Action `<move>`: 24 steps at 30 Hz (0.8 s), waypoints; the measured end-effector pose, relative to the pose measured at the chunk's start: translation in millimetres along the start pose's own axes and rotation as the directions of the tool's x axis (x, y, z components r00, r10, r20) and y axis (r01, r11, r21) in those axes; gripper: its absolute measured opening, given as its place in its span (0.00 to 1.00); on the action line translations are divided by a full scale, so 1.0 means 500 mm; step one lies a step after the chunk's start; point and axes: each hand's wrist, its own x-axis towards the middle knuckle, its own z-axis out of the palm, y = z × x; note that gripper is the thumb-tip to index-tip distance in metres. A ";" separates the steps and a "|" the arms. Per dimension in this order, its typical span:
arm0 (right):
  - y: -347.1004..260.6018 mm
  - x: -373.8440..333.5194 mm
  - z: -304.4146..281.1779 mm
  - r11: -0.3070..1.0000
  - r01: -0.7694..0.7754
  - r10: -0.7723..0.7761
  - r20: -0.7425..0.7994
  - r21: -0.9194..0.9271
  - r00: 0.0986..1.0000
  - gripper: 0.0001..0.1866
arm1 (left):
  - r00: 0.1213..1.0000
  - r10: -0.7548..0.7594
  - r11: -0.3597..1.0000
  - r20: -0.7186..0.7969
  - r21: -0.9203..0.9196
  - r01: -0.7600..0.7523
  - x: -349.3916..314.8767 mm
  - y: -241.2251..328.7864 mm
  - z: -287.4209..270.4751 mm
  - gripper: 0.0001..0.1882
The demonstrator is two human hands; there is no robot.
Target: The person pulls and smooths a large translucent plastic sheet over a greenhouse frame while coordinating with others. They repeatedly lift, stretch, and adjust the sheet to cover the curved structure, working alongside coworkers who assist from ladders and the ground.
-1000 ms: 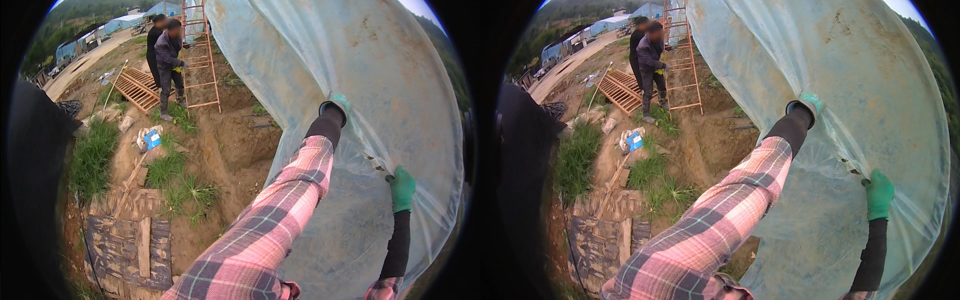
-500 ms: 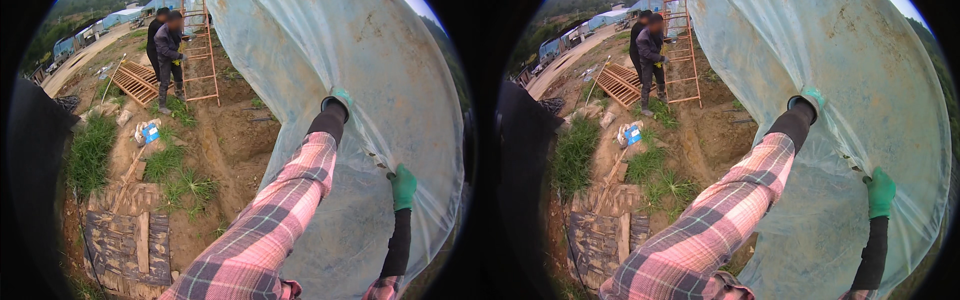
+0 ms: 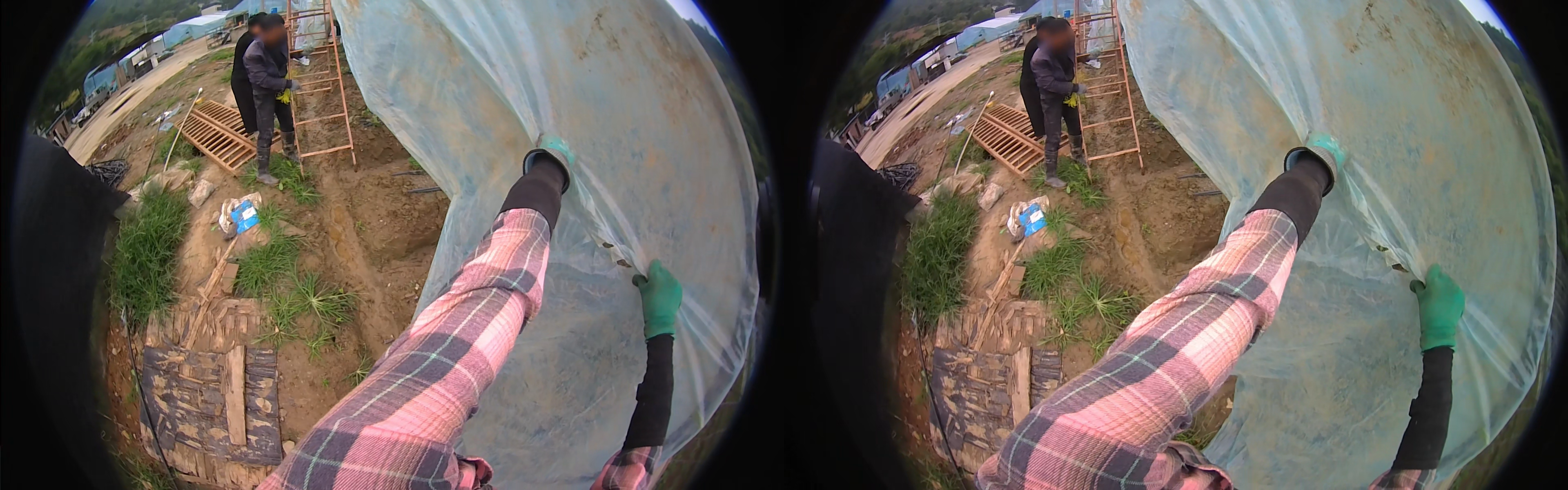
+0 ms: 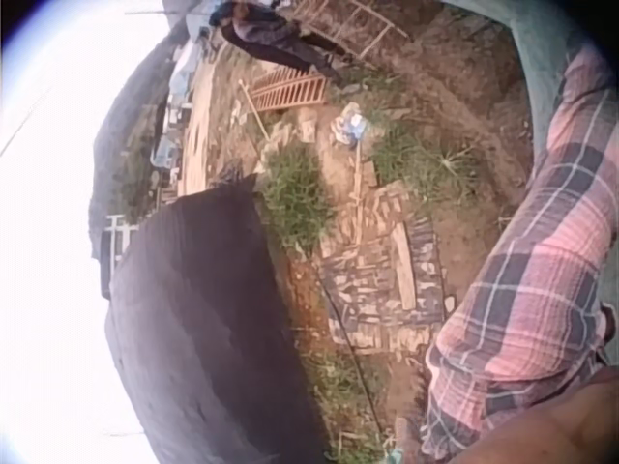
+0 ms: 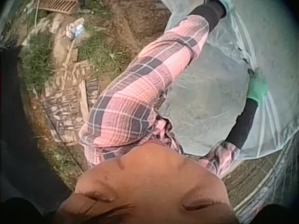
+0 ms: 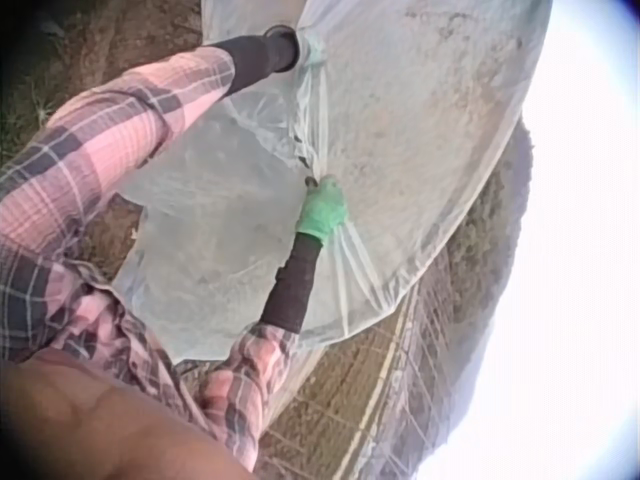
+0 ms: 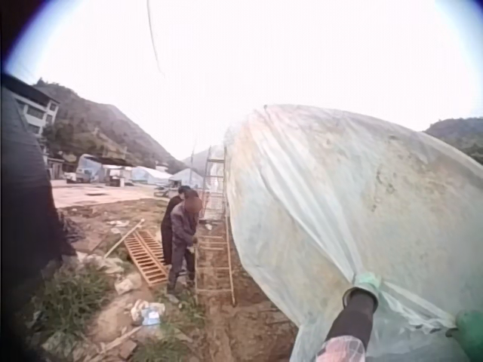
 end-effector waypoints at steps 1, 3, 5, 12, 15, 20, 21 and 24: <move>0.002 -0.002 0.001 1.000 0.002 -0.002 -0.009 0.005 1.000 0.19 | 1.000 0.008 1.000 0.002 0.008 -0.008 -0.002 0.001 -0.004 0.15; 0.001 -0.002 0.004 1.000 0.003 -0.003 -0.009 0.010 1.000 0.19 | 1.000 0.013 1.000 0.000 0.011 -0.013 -0.004 0.000 -0.002 0.15; -0.002 -0.001 0.005 1.000 -0.004 0.004 0.000 0.010 1.000 0.19 | 1.000 0.015 1.000 0.000 0.005 -0.015 -0.005 0.000 0.001 0.15; -0.008 0.004 0.004 1.000 0.001 0.000 0.016 -0.021 1.000 0.19 | 1.000 -0.012 1.000 0.005 -0.011 0.012 0.010 -0.006 0.012 0.16; 0.002 -0.006 0.008 1.000 0.000 0.001 0.029 -0.022 1.000 0.19 | 1.000 0.008 1.000 0.006 -0.009 -0.008 0.015 0.008 0.019 0.16; 0.002 -0.002 0.006 1.000 0.002 -0.001 0.031 -0.024 1.000 0.19 | 0.998 -0.003 0.999 -0.058 0.044 0.005 0.026 0.004 0.037 0.15; 0.001 -0.001 0.006 1.000 0.005 -0.005 0.022 -0.021 1.000 0.19 | 0.998 -0.006 0.999 -0.055 0.033 0.008 0.029 0.002 0.038 0.15; 0.003 -0.003 0.006 1.000 0.001 -0.001 0.019 -0.021 1.000 0.18 | 0.999 0.000 1.000 -0.048 0.023 0.001 0.031 0.008 0.039 0.15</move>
